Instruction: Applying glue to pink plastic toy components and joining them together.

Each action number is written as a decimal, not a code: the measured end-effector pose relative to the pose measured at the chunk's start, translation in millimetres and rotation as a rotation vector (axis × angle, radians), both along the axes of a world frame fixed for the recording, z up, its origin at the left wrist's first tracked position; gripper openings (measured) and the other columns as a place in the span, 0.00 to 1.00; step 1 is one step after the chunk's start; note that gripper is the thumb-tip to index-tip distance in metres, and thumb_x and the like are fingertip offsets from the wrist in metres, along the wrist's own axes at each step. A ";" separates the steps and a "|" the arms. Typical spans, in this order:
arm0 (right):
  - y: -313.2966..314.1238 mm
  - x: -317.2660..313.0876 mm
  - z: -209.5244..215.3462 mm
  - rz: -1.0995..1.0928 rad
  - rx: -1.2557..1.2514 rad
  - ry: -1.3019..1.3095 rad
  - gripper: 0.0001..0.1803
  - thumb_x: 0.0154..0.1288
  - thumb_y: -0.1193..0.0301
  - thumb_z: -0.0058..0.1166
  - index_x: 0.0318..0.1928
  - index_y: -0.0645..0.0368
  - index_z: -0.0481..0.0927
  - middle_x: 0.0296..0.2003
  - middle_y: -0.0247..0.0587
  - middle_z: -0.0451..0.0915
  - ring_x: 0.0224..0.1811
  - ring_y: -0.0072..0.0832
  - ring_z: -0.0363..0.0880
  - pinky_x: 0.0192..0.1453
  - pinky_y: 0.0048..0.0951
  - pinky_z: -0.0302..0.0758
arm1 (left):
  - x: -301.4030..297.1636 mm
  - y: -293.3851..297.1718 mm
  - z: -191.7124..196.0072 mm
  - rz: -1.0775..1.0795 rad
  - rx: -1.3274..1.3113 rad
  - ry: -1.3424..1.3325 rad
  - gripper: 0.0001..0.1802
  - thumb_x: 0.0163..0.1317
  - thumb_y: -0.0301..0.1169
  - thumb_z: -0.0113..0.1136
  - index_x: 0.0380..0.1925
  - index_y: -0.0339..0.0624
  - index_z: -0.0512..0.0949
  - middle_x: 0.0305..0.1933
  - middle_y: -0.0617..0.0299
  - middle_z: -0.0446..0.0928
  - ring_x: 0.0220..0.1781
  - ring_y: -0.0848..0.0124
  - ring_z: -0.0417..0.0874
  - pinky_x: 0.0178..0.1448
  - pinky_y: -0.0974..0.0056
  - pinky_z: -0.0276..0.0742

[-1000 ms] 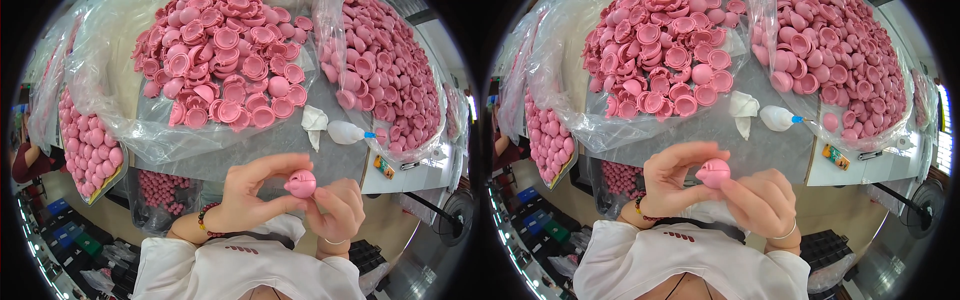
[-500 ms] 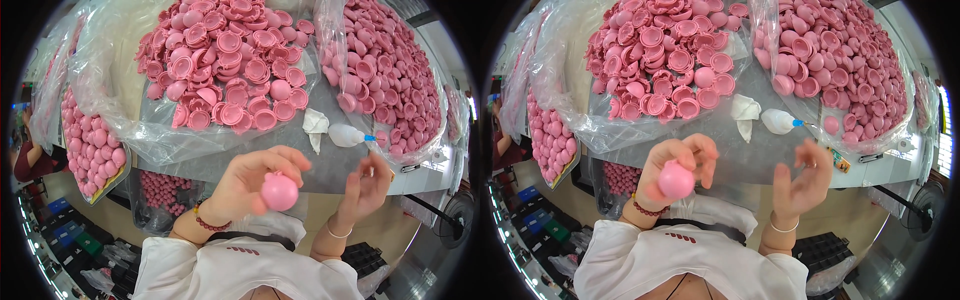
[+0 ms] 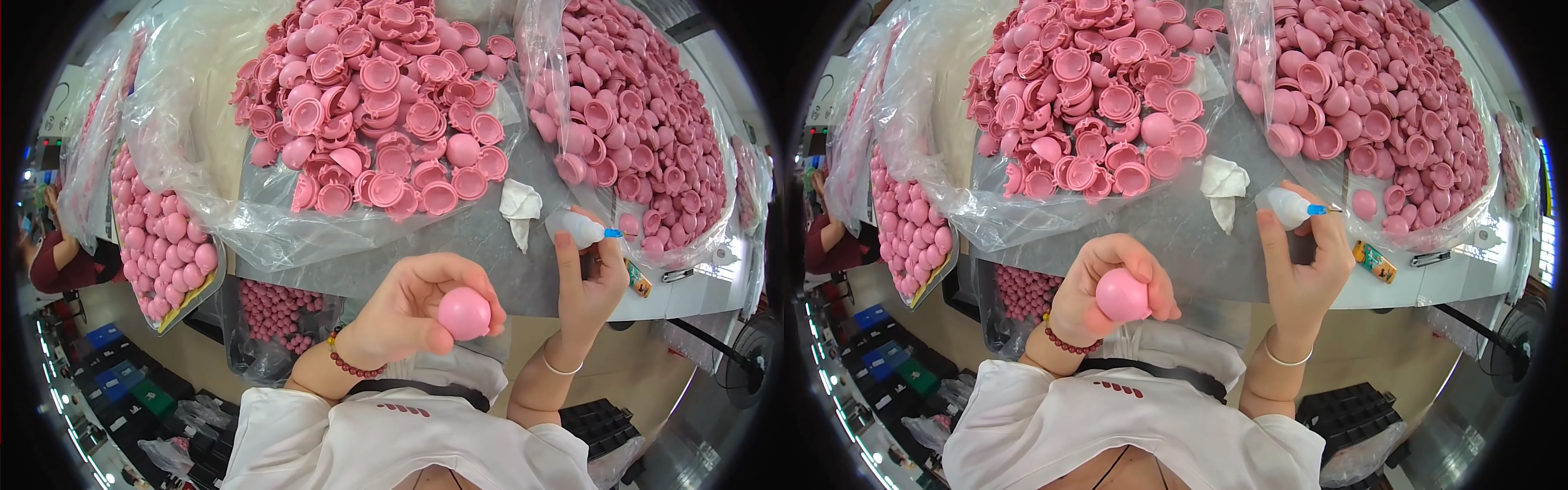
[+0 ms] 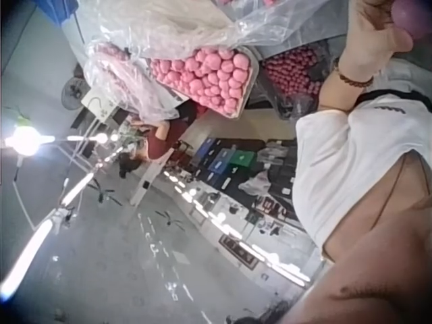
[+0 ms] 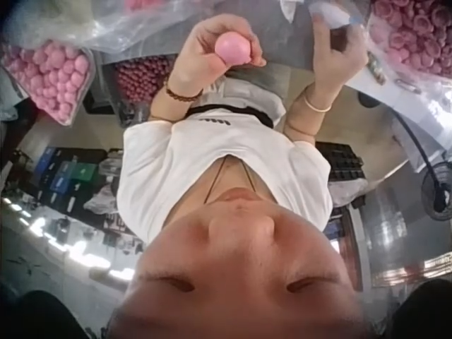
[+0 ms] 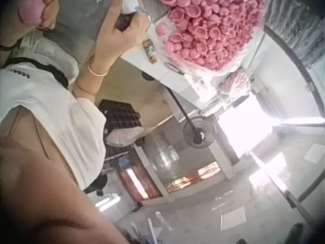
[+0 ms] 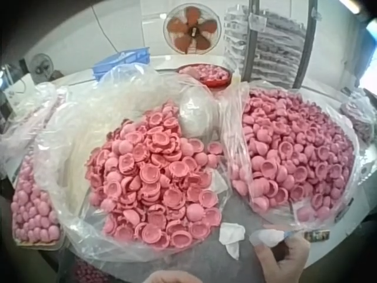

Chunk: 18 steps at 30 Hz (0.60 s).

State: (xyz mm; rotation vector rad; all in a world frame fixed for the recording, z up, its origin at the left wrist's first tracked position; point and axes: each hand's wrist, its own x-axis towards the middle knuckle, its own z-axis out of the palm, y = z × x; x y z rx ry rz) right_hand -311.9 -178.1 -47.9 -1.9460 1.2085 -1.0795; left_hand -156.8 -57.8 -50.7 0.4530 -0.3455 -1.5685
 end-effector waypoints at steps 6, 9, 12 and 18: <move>-1.3 -0.2 -3.5 0.008 -0.041 0.005 0.11 0.49 0.72 0.62 0.29 0.65 0.75 0.34 0.36 0.80 0.24 0.19 0.62 0.29 0.18 0.63 | 0.4 5.2 2.5 -0.017 -0.037 -0.002 0.28 0.39 0.38 0.74 0.38 0.41 0.71 0.33 0.56 0.76 0.38 0.65 0.78 0.51 0.54 0.73; -0.2 -1.2 -3.4 -0.011 -0.008 0.011 0.12 0.48 0.72 0.63 0.31 0.64 0.75 0.35 0.36 0.80 0.25 0.19 0.62 0.29 0.18 0.63 | -0.5 4.9 -2.5 0.046 -0.121 -0.045 0.25 0.40 0.34 0.73 0.37 0.42 0.71 0.34 0.57 0.76 0.39 0.65 0.78 0.54 0.51 0.71; 0.2 -0.7 -2.9 0.002 -0.069 0.076 0.14 0.46 0.71 0.63 0.33 0.64 0.76 0.37 0.36 0.79 0.25 0.20 0.61 0.30 0.19 0.63 | -4.8 4.7 -3.6 0.147 -0.188 -0.093 0.25 0.39 0.31 0.73 0.37 0.42 0.71 0.35 0.57 0.76 0.41 0.64 0.77 0.57 0.48 0.69; 1.2 -1.6 0.1 -0.012 -0.045 0.111 0.20 0.44 0.71 0.65 0.40 0.62 0.77 0.36 0.35 0.78 0.25 0.21 0.61 0.30 0.20 0.62 | -2.3 -0.5 -2.1 0.320 -0.396 -0.480 0.26 0.36 0.30 0.74 0.38 0.40 0.73 0.35 0.56 0.75 0.43 0.60 0.75 0.57 0.46 0.68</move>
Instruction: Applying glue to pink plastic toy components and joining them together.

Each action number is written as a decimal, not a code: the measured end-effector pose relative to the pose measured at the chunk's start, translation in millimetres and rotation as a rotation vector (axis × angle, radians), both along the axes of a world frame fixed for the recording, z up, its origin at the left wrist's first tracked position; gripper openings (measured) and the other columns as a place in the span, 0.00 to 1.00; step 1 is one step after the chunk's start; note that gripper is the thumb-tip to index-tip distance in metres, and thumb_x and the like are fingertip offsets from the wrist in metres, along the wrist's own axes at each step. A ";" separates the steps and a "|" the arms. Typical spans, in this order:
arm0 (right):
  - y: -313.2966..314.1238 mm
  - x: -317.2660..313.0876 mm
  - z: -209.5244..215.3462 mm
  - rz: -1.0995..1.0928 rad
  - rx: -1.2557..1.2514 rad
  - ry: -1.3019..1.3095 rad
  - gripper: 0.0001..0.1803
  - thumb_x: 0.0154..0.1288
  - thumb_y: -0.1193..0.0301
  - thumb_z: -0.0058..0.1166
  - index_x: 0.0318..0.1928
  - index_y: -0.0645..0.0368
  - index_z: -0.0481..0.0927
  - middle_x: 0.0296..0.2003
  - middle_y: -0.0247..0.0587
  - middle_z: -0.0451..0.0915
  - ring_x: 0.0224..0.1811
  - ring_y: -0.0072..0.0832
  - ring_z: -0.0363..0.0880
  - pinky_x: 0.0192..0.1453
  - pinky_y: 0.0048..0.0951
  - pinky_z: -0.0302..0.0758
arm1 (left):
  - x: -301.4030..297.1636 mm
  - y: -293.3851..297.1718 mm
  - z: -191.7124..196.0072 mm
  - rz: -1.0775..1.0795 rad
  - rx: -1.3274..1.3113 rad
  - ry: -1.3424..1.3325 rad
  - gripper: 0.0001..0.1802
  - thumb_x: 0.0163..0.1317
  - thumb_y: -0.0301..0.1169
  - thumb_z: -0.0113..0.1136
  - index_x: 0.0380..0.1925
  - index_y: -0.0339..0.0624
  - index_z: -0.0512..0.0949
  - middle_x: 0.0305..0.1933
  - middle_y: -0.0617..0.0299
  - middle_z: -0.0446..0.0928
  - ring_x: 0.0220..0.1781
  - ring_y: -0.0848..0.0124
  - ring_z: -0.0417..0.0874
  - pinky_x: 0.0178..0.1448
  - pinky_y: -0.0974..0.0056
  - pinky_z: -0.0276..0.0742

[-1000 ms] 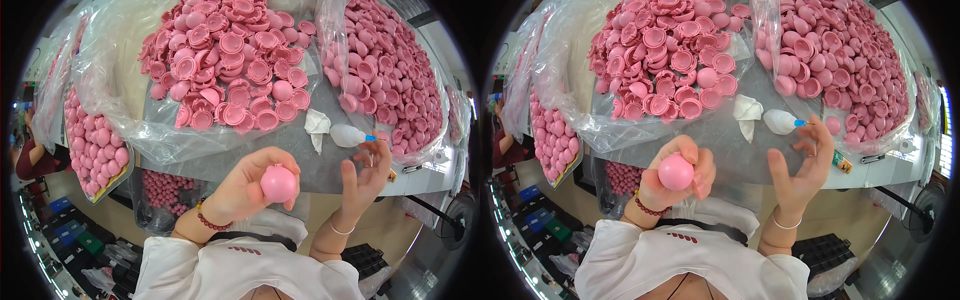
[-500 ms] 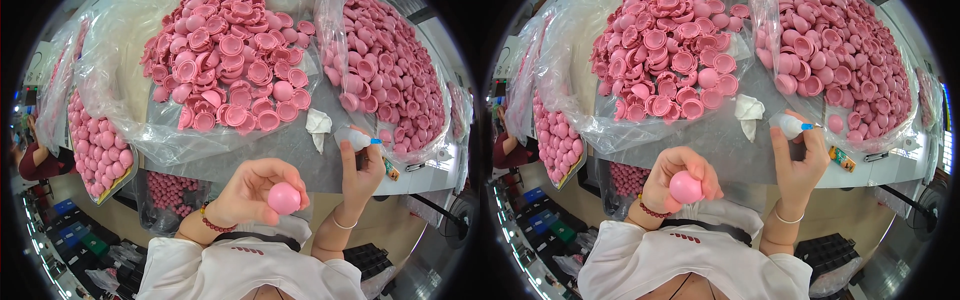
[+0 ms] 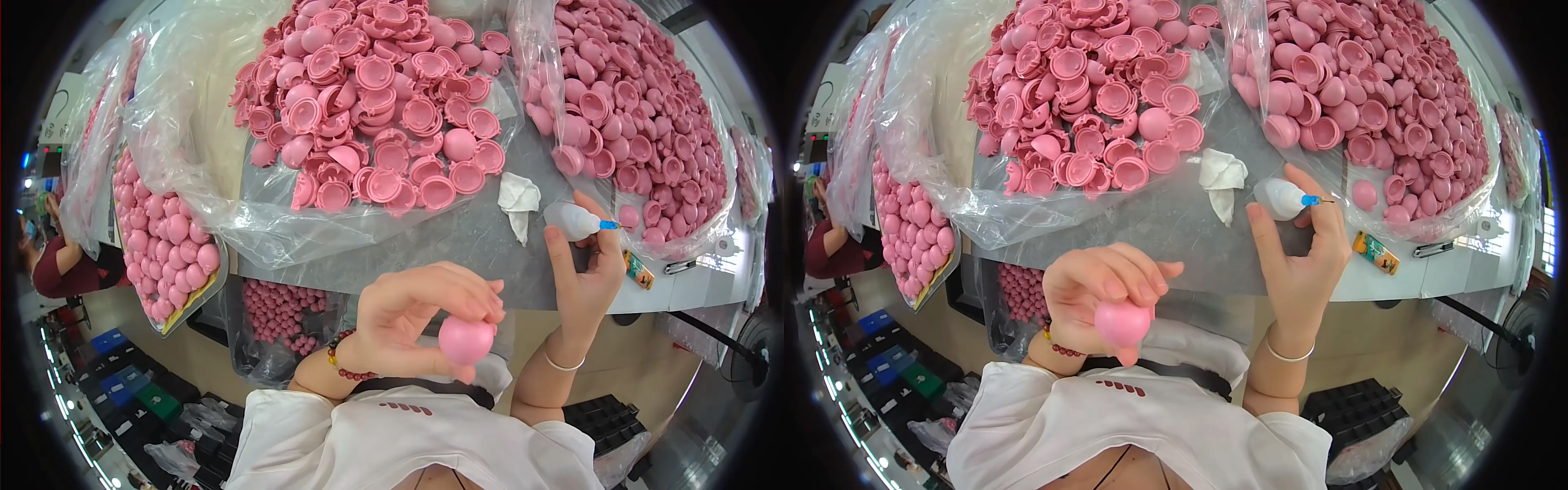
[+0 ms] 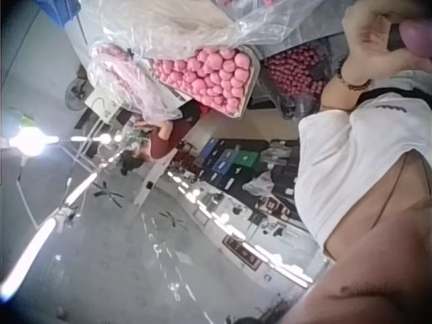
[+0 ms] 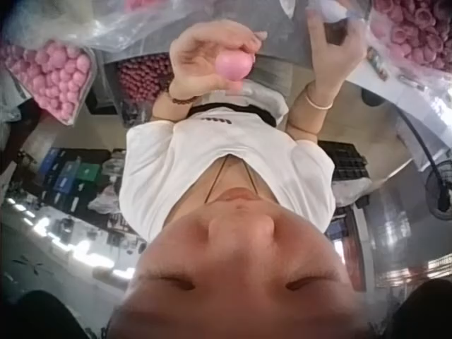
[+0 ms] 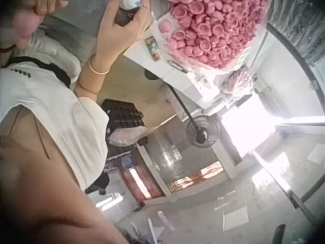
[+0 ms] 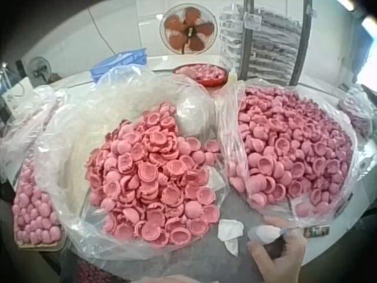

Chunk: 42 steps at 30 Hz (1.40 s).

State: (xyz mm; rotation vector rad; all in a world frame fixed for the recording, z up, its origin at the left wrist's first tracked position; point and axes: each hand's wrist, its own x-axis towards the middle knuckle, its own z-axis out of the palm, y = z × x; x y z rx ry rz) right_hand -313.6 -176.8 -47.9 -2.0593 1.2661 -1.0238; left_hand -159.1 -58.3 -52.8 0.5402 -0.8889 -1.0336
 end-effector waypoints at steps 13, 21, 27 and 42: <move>0.4 -1.8 0.5 0.050 -0.033 0.052 0.19 0.49 0.69 0.63 0.41 0.64 0.76 0.39 0.32 0.78 0.30 0.16 0.65 0.35 0.17 0.63 | 3.2 -2.0 -0.2 0.210 -0.143 -0.339 0.20 0.36 0.35 0.74 0.31 0.44 0.77 0.33 0.61 0.76 0.36 0.65 0.77 0.55 0.49 0.70; 0.7 -2.1 0.7 0.046 -0.013 0.068 0.19 0.48 0.69 0.63 0.41 0.63 0.76 0.37 0.31 0.77 0.29 0.16 0.64 0.34 0.17 0.62 | 2.8 -2.9 0.7 0.234 -0.188 -0.401 0.19 0.40 0.36 0.72 0.32 0.46 0.77 0.34 0.62 0.76 0.36 0.65 0.76 0.58 0.48 0.67; 0.5 -3.2 -0.2 0.040 -0.010 0.058 0.19 0.48 0.70 0.63 0.42 0.63 0.76 0.38 0.31 0.77 0.30 0.16 0.64 0.34 0.17 0.62 | 1.7 -4.0 -1.4 0.238 -0.210 -0.396 0.19 0.41 0.37 0.72 0.33 0.46 0.77 0.34 0.63 0.76 0.36 0.65 0.76 0.58 0.48 0.67; -0.3 -3.8 -1.0 0.060 -0.033 0.064 0.19 0.50 0.69 0.62 0.42 0.64 0.75 0.40 0.33 0.78 0.30 0.16 0.66 0.35 0.18 0.64 | 1.1 -4.1 -0.9 0.197 -0.166 -0.320 0.19 0.41 0.35 0.70 0.36 0.45 0.78 0.38 0.61 0.73 0.38 0.65 0.76 0.57 0.47 0.67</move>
